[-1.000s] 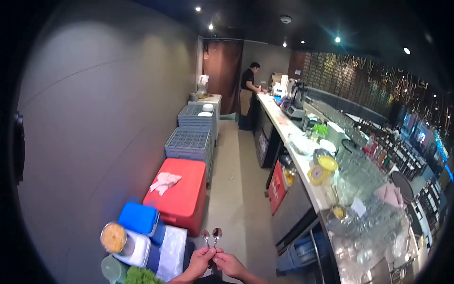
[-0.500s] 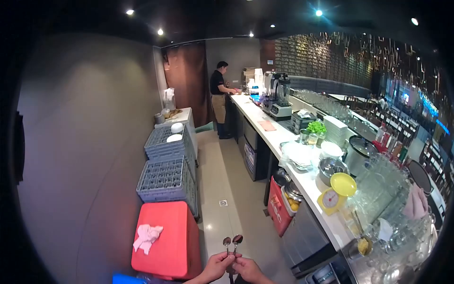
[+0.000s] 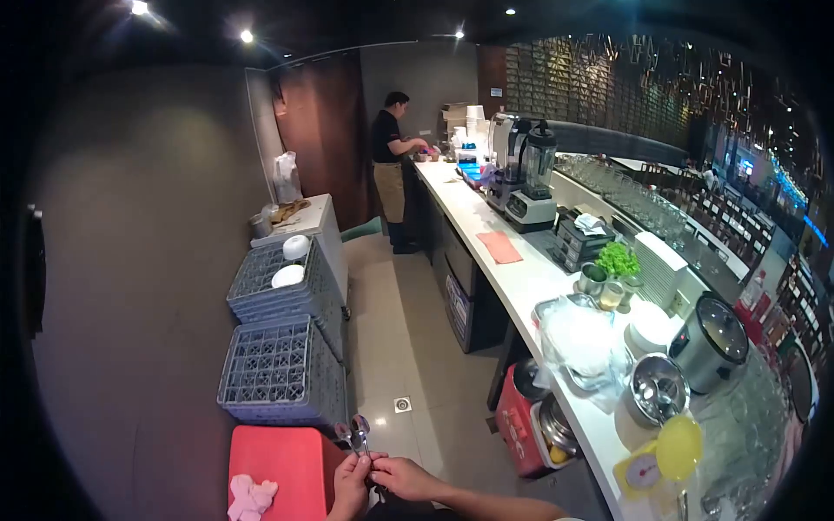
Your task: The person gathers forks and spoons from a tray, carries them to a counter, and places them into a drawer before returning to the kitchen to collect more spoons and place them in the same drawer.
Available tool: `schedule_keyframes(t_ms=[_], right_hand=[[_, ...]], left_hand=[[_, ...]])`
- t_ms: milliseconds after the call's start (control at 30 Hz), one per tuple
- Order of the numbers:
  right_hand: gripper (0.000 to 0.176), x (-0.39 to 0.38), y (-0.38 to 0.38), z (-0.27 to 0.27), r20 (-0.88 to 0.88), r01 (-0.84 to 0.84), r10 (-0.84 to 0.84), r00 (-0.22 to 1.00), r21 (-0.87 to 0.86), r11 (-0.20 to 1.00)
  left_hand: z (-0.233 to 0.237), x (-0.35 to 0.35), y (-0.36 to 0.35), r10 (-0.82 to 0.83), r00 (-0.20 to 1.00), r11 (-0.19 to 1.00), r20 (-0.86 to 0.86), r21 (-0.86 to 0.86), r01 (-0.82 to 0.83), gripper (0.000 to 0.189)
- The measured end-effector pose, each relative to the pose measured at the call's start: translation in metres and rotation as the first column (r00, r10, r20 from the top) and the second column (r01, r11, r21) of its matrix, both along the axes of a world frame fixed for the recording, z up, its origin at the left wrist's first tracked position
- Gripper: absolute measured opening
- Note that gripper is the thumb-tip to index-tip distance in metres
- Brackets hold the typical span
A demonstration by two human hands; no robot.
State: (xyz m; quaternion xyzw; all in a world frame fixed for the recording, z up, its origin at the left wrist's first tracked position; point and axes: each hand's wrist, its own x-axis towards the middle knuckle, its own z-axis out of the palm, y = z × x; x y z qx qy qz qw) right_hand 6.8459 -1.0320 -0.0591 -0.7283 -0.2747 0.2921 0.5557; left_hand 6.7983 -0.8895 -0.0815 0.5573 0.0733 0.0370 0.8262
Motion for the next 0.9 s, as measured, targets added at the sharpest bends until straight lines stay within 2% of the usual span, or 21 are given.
schedule_keyframes(t_ms=[33, 167, 200, 267, 333, 367, 467, 533, 567, 600, 633, 667, 733, 767, 800, 867, 900], right_hand=[[0.023, 0.023, 0.003, -0.007, 0.001, -0.018, 0.018, 1.0, -0.054, 0.998], [0.024, 0.12, 0.004, -0.022, 0.098, -0.014, 0.02, 0.995, -0.066, 0.998], [0.024, 0.148, 0.003, -0.025, 0.087, 0.025, -0.02, 0.996, -0.062, 0.998], [0.027, 0.187, -0.007, -0.029, 0.035, 0.17, -0.17, 0.985, -0.005, 0.985], [0.031, 0.229, -0.029, 0.003, 0.051, 0.238, -0.237, 0.97, -0.036, 0.97], [0.031, 0.246, -0.044, 0.01, 0.108, 0.344, -0.339, 0.935, -0.035, 0.938], [0.031, 0.279, -0.087, 0.025, 0.184, 0.614, -0.6, 0.778, -0.024, 0.789], [0.029, 0.299, -0.116, 0.006, -0.056, 0.764, -0.763, 0.644, 0.103, 0.637], [0.029, 0.309, -0.13, 0.003, -0.065, 0.779, -0.777, 0.626, 0.101, 0.619], [0.029, 0.318, -0.144, 0.0, -0.151, 0.845, -0.831, 0.535, 0.091, 0.527], [0.028, 0.33, -0.157, -0.003, -0.232, 0.899, -0.869, 0.436, 0.076, 0.431], [0.028, 0.345, -0.17, -0.006, -0.234, 0.905, -0.875, 0.424, 0.078, 0.418], [0.028, 0.371, -0.191, -0.012, -0.282, 0.958, -0.917, 0.282, 0.129, 0.255], [0.03, 0.387, -0.203, -0.01, -0.258, 0.966, -0.933, 0.251, 0.134, 0.222], [0.03, 0.407, -0.214, -0.007, -0.274, 0.969, -0.932, 0.238, 0.131, 0.209], [0.032, 0.448, -0.233, -0.006, -0.361, 0.977, -0.924, 0.125, 0.209, 0.05], [0.032, 0.47, -0.249, -0.007, -0.366, 0.977, -0.923, 0.117, 0.211, 0.04]], left_hand=[[-0.002, 0.022, 0.005, 0.003, 1.0, 1.0, -0.023, -0.004, -0.003, 0.025], [-0.003, 0.135, 0.021, -0.018, 1.0, 0.999, -0.006, 0.035, 0.018, 0.025], [-0.001, 0.167, 0.024, -0.057, 0.998, 0.998, -0.017, 0.038, 0.058, 0.025], [0.01, 0.228, 0.023, -0.051, 0.998, 0.989, -0.029, -0.143, 0.047, 0.024], [0.028, 0.288, 0.019, -0.172, 0.985, 0.975, -0.011, -0.141, 0.169, 0.022], [0.036, 0.316, 0.013, -0.212, 0.977, 0.971, -0.016, -0.113, 0.209, 0.022], [0.06, 0.383, -0.007, -0.404, 0.914, 0.914, -0.041, -0.045, 0.402, 0.021], [0.059, 0.42, -0.026, -0.495, 0.869, 0.869, -0.025, -0.025, 0.494, 0.02], [0.06, 0.439, -0.036, -0.566, 0.823, 0.824, -0.051, 0.01, 0.567, 0.02], [0.058, 0.456, -0.048, -0.628, 0.774, 0.774, -0.076, 0.043, 0.632, 0.02], [0.053, 0.472, -0.062, -0.634, 0.769, 0.769, -0.078, 0.04, 0.638, 0.02], [0.047, 0.488, -0.075, -0.645, 0.76, 0.759, -0.078, 0.044, 0.649, 0.02], [0.036, 0.515, -0.097, -0.673, 0.73, 0.74, -0.119, -0.081, 0.668, 0.02], [0.036, 0.527, -0.108, -0.678, 0.72, 0.735, -0.148, -0.14, 0.663, 0.02], [0.038, 0.543, -0.117, -0.683, 0.712, 0.73, -0.163, -0.133, 0.671, 0.02], [0.042, 0.573, -0.129, -0.67, 0.714, 0.74, -0.203, -0.112, 0.663, 0.02], [0.048, 0.589, -0.133, -0.668, 0.717, 0.741, -0.198, -0.088, 0.666, 0.02]])
